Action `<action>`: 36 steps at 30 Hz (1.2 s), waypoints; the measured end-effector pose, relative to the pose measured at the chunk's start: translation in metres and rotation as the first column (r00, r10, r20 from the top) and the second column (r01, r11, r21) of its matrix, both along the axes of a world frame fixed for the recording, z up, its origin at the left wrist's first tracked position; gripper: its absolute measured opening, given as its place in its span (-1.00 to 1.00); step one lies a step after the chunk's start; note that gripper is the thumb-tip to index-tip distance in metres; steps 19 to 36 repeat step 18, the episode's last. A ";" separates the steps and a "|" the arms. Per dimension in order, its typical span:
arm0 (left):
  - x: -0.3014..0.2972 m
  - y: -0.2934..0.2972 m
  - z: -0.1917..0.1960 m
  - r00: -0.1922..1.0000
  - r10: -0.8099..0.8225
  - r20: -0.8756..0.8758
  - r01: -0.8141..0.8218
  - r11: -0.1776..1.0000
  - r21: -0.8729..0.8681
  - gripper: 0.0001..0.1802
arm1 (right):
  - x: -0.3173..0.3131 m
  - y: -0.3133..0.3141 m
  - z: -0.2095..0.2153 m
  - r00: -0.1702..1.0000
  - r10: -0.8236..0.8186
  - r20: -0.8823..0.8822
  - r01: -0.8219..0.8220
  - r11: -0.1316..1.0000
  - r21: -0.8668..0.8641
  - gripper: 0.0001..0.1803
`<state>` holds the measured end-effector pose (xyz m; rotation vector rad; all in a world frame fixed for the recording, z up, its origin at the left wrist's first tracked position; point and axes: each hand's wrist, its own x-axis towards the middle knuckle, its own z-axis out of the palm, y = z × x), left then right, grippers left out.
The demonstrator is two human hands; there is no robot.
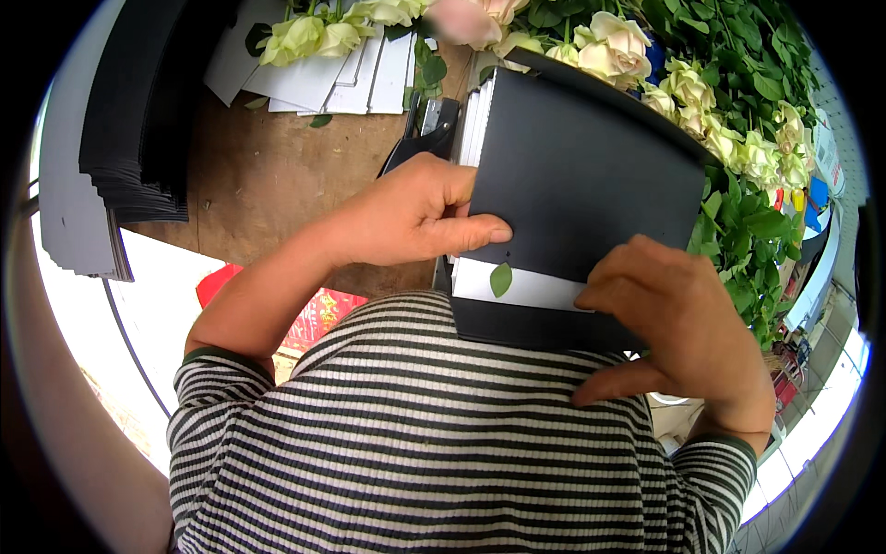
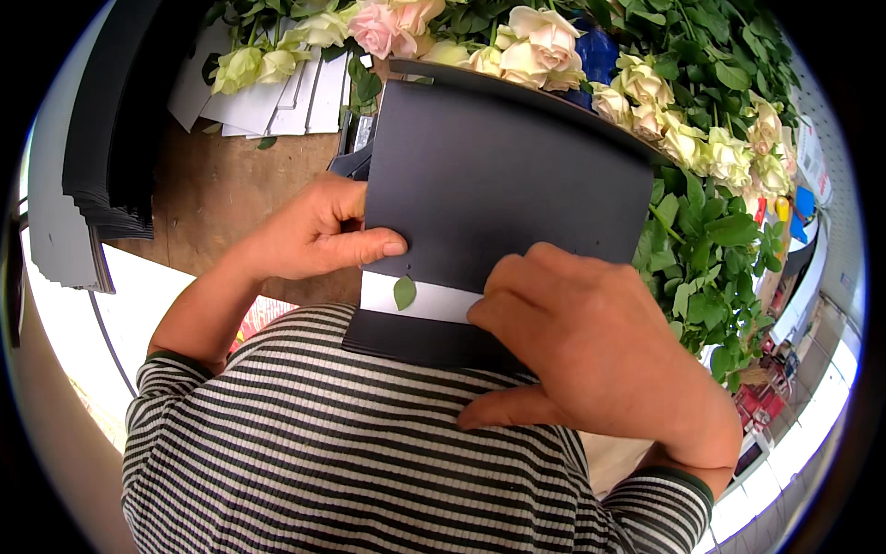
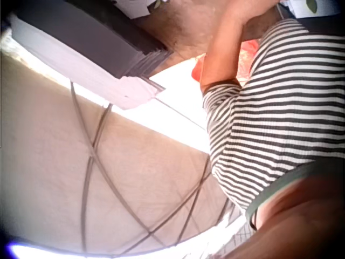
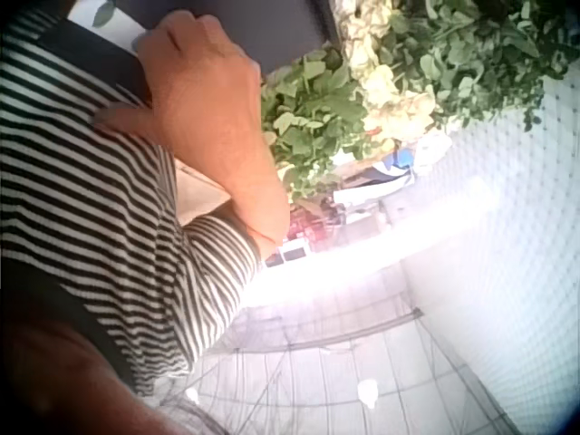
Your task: The person arranges light-colored roses and green foliage into a bouquet. They wrap the stems in brown paper, then encase the arrangement in clear plastic wrap. Finally, they place the bouquet into a black and white paper sleeve.
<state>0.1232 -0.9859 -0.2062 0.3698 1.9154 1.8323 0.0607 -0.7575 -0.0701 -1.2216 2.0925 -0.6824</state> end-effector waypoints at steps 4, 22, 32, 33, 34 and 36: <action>-0.003 -0.003 0.003 0.997 -0.052 0.051 0.055 0.997 -0.062 -0.76 | 0.015 0.007 -0.013 0.973 0.101 -0.207 -0.080 0.991 0.105 -0.73; 0.001 -0.002 -0.006 0.998 -0.015 0.057 0.012 0.999 0.052 -0.72 | -0.016 0.005 -0.011 0.987 -0.144 0.073 0.153 0.979 -0.133 -0.86; 0.001 -0.002 -0.006 0.998 -0.015 0.057 0.012 0.999 0.052 -0.72 | -0.016 0.005 -0.011 0.987 -0.144 0.073 0.153 0.979 -0.133 -0.86; 0.001 -0.002 -0.006 0.998 -0.015 0.057 0.012 0.999 0.052 -0.72 | -0.016 0.005 -0.011 0.987 -0.144 0.073 0.153 0.979 -0.133 -0.86; 0.001 -0.002 -0.006 0.998 -0.015 0.057 0.012 0.999 0.052 -0.72 | -0.016 0.005 -0.011 0.987 -0.144 0.073 0.153 0.979 -0.133 -0.86; 0.001 -0.002 -0.006 0.998 -0.015 0.057 0.012 0.999 0.052 -0.72 | -0.016 0.005 -0.011 0.987 -0.144 0.073 0.153 0.979 -0.133 -0.86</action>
